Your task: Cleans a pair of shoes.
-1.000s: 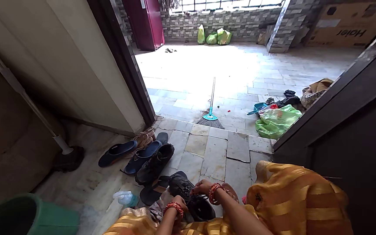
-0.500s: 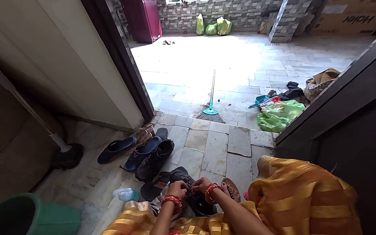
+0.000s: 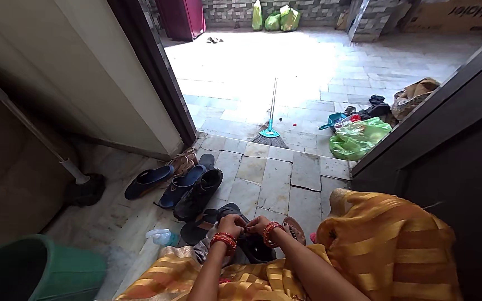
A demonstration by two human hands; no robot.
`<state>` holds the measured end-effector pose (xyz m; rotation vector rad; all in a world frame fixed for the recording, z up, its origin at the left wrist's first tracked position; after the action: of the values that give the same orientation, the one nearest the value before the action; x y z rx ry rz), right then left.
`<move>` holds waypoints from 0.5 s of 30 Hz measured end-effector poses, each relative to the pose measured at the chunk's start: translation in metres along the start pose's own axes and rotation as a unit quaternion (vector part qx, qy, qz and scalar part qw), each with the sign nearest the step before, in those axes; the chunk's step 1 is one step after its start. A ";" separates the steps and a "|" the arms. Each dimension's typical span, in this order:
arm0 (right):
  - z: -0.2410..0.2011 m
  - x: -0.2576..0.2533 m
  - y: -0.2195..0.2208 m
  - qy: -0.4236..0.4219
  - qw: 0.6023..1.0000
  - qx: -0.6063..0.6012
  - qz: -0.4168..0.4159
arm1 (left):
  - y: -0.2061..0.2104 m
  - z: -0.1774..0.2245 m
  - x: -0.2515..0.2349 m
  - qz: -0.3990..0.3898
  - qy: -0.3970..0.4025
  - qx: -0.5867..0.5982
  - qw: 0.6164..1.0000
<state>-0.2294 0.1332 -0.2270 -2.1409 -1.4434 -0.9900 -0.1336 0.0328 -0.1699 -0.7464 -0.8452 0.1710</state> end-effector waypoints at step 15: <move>0.004 -0.007 -0.001 -0.007 1.000 0.012 -0.019 | 0.009 0.002 -0.009 0.008 0.017 0.037 0.999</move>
<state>-0.2304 0.1313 -0.2346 -2.1153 -1.4999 -0.9681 -0.1395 0.0363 -0.1806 -0.6856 -0.7976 0.2025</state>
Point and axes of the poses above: each hand's wrist, its own x-axis away from the middle knuckle, its own y-axis out of the palm, z = x × y, the point moved 4 cm from there along -x, towards the middle knuckle, and after that the axes turned 14 degrees about -x, right-handed, at the moved point
